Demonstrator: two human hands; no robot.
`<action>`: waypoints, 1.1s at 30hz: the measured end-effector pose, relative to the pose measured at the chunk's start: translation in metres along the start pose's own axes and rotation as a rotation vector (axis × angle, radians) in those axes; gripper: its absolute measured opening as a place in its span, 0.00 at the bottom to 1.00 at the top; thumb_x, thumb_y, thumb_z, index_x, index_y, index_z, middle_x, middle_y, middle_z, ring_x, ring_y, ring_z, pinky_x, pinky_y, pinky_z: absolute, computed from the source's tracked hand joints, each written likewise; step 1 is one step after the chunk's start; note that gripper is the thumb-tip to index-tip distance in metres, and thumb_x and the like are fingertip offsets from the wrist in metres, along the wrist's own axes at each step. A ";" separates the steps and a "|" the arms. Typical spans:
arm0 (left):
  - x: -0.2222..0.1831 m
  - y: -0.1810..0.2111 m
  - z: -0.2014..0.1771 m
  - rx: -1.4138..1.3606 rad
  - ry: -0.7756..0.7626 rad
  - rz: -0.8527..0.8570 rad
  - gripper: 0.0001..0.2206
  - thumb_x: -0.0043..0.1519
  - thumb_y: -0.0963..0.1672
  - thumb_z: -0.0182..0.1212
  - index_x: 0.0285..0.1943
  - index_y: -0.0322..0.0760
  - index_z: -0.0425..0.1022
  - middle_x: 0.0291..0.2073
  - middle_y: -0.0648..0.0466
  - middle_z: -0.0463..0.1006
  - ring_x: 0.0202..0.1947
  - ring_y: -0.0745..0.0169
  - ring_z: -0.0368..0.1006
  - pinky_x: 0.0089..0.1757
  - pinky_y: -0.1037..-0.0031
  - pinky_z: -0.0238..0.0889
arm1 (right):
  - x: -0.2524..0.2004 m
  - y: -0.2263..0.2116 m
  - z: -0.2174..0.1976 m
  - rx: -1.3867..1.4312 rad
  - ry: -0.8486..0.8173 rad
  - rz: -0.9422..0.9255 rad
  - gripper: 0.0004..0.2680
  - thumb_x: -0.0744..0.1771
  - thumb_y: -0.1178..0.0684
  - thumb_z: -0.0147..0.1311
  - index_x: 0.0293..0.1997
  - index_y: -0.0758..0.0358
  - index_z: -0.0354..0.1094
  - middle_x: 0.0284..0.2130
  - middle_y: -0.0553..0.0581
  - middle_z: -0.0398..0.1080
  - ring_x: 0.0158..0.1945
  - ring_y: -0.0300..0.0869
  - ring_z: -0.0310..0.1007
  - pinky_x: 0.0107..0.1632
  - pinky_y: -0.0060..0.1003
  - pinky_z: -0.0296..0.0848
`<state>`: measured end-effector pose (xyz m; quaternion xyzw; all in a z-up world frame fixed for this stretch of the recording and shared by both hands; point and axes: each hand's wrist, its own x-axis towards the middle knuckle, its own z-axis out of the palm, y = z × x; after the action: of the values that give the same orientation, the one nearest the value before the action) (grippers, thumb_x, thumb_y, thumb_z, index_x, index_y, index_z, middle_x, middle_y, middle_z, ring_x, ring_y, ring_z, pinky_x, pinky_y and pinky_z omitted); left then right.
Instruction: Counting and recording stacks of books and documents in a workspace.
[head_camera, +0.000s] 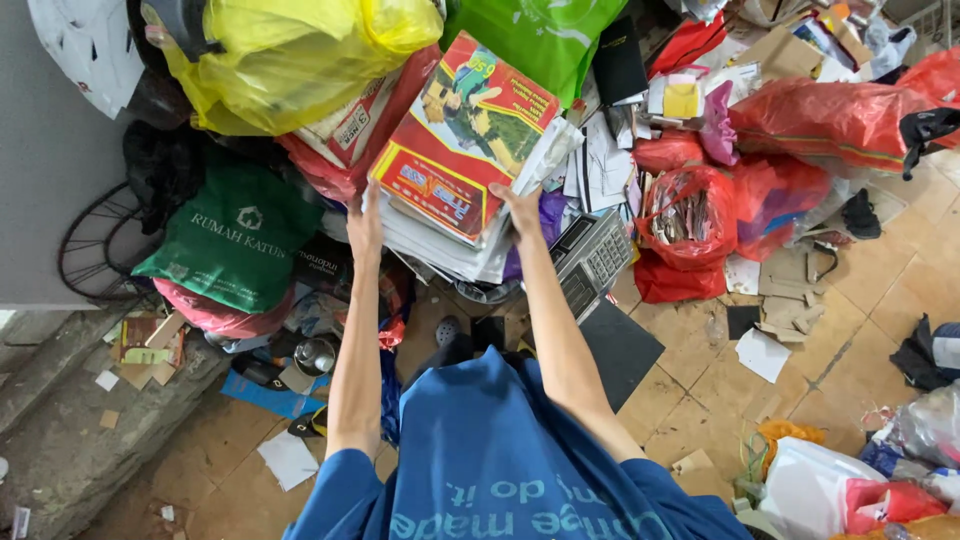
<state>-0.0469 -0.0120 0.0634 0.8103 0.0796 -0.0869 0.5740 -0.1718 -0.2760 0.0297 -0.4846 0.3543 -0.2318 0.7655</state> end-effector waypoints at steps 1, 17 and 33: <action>-0.001 -0.002 -0.001 0.085 -0.030 -0.076 0.43 0.60 0.64 0.55 0.70 0.23 0.65 0.62 0.33 0.73 0.65 0.44 0.68 0.62 0.64 0.57 | 0.001 -0.005 -0.004 0.045 -0.075 -0.002 0.46 0.53 0.48 0.76 0.72 0.65 0.38 0.63 0.67 0.60 0.63 0.54 0.65 0.64 0.47 0.67; 0.096 0.044 0.042 -0.260 -1.045 -0.276 0.42 0.60 0.64 0.53 0.74 0.32 0.63 0.64 0.47 0.75 0.59 0.58 0.73 0.59 0.67 0.64 | -0.006 -0.028 -0.013 -0.046 -0.107 0.177 0.41 0.55 0.53 0.72 0.72 0.59 0.42 0.58 0.62 0.66 0.60 0.52 0.69 0.58 0.51 0.73; 0.119 0.024 0.091 -0.008 -0.916 -0.328 0.33 0.55 0.57 0.69 0.49 0.18 0.79 0.42 0.42 0.85 0.38 0.57 0.82 0.42 0.69 0.75 | 0.002 -0.003 -0.042 0.297 -0.153 0.215 0.35 0.58 0.60 0.65 0.72 0.59 0.48 0.57 0.62 0.66 0.58 0.52 0.71 0.58 0.50 0.75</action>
<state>0.0698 -0.1025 0.0278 0.6634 -0.0542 -0.5237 0.5318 -0.2029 -0.3028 0.0199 -0.3421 0.3066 -0.1606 0.8736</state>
